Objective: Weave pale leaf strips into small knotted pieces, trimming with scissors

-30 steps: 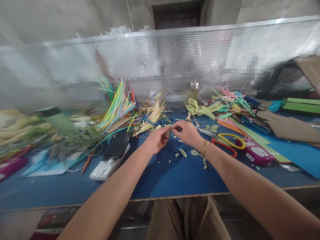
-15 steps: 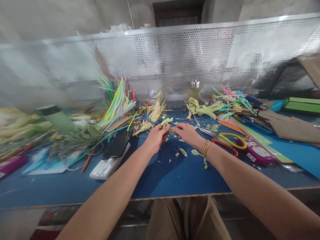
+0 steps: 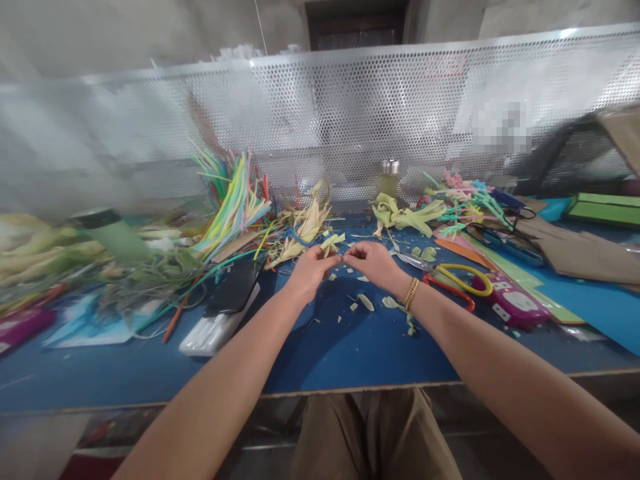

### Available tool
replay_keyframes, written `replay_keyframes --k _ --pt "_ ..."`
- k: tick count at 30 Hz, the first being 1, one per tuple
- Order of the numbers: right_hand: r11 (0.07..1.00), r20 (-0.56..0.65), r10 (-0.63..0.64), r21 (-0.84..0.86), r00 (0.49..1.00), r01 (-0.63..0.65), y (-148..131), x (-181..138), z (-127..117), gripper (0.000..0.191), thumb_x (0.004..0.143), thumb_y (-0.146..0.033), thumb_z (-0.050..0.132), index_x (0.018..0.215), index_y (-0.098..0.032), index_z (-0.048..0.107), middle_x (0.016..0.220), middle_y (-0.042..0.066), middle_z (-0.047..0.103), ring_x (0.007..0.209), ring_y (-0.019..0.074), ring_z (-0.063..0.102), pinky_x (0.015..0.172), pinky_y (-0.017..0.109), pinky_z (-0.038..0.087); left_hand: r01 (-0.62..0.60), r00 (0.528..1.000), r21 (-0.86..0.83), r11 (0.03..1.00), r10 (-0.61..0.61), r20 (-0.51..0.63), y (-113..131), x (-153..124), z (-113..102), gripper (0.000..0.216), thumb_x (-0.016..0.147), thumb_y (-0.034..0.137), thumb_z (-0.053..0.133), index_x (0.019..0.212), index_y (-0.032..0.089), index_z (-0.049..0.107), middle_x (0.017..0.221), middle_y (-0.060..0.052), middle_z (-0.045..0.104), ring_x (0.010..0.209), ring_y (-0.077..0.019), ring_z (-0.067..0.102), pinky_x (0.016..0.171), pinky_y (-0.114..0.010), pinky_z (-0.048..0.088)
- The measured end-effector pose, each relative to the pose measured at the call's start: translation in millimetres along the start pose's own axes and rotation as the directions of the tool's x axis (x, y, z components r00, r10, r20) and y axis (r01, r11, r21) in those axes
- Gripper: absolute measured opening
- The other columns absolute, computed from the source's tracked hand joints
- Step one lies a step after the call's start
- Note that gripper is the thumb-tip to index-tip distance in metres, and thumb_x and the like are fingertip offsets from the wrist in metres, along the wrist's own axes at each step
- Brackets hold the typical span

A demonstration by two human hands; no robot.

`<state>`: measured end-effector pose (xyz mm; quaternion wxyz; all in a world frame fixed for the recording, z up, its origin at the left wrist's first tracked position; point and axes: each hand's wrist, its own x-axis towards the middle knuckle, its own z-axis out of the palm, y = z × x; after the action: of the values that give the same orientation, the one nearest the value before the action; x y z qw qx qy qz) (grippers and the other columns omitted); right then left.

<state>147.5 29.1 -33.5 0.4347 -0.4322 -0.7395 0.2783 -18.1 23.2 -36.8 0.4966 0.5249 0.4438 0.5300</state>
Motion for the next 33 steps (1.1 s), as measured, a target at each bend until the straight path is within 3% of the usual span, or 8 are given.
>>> replay_keyframes --k 10,14,17,22,27,31,33 --pt "0.997 0.007 -0.054 -0.058 0.998 0.055 4.2 1.7 0.3 0.009 0.073 -0.020 0.061 0.073 -0.016 0.068 0.067 0.002 0.067 0.059 0.0121 0.055 0.056 0.024 0.041 -0.014 1.000 0.063 0.998 0.014 -0.004 8.3 -3.9 -0.2 0.038 0.052 0.025 0.084 0.073 0.018 0.053 0.062 0.005 0.055 0.051 -0.0070 0.042 0.051 -0.024 0.028" --pt "1.000 0.017 0.014 -0.011 1.000 -0.014 1.6 0.7 2.0 0.006 0.069 -0.020 0.061 0.070 -0.016 0.065 0.062 -0.001 0.062 0.056 0.0103 0.050 0.054 0.023 0.038 -0.017 1.000 0.070 0.997 0.016 0.006 6.1 -2.0 -2.3 0.034 0.054 0.025 0.082 0.071 0.017 0.054 0.061 0.005 0.055 0.050 -0.0071 0.043 0.051 -0.024 0.029" --pt "0.979 0.049 0.133 0.149 0.990 -0.139 -1.8 -0.5 3.1 0.005 0.068 -0.020 0.061 0.068 -0.016 0.062 0.058 -0.003 0.056 0.053 0.0083 0.045 0.051 0.022 0.035 0.042 0.998 0.047 0.998 -0.044 0.043 5.4 -0.4 -4.7 0.028 0.058 0.021 0.080 0.072 0.017 0.056 0.059 0.005 0.054 0.050 -0.0069 0.044 0.050 -0.024 0.030" --pt "0.777 0.259 0.280 0.505 0.924 -0.376 -5.9 -1.1 4.0 0.007 0.063 -0.020 0.062 0.064 -0.017 0.056 0.054 -0.005 0.051 0.048 0.0064 0.039 0.047 0.022 0.028 0.260 0.961 -0.171 0.950 -0.238 0.140 9.5 -0.4 -8.4 0.026 0.057 0.009 0.080 0.069 0.015 0.058 0.062 0.002 0.058 0.055 -0.0075 0.052 0.055 -0.021 0.039" --pt "0.591 0.388 0.289 0.647 0.875 -0.482 -6.1 -1.2 2.6 0.012 0.060 -0.020 0.066 0.062 -0.018 0.055 0.053 -0.005 0.051 0.049 0.0073 0.040 0.048 0.022 0.030 0.378 0.916 -0.278 0.883 -0.315 0.246 16.1 -3.8 -10.7 0.026 0.058 0.001 0.078 0.068 0.015 0.059 0.066 0.000 0.062 0.056 -0.0078 0.055 0.053 -0.021 0.042" --pt "0.531 0.436 0.283 0.671 0.854 -0.518 -5.8 -1.2 -1.6 0.010 0.060 -0.020 0.065 0.063 -0.017 0.056 0.055 -0.004 0.052 0.050 0.0077 0.041 0.049 0.022 0.032 0.449 0.870 -0.278 0.849 -0.344 0.353 20.7 -6.5 -11.9 0.024 0.061 -0.001 0.075 0.074 0.014 0.062 0.071 -0.002 0.064 0.060 -0.0079 0.058 0.055 -0.019 0.044" --pt "0.536 0.431 0.271 0.675 0.861 -0.507 -7.0 -1.4 -3.1 0.011 0.061 -0.020 0.066 0.064 -0.018 0.056 0.055 -0.004 0.051 0.050 0.0077 0.041 0.049 0.022 0.032 0.444 0.873 -0.295 0.846 -0.333 0.358 21.5 -6.8 -11.5 0.024 0.061 -0.001 0.075 0.075 0.014 0.061 0.070 -0.001 0.063 0.061 -0.0074 0.058 0.057 -0.019 0.045"
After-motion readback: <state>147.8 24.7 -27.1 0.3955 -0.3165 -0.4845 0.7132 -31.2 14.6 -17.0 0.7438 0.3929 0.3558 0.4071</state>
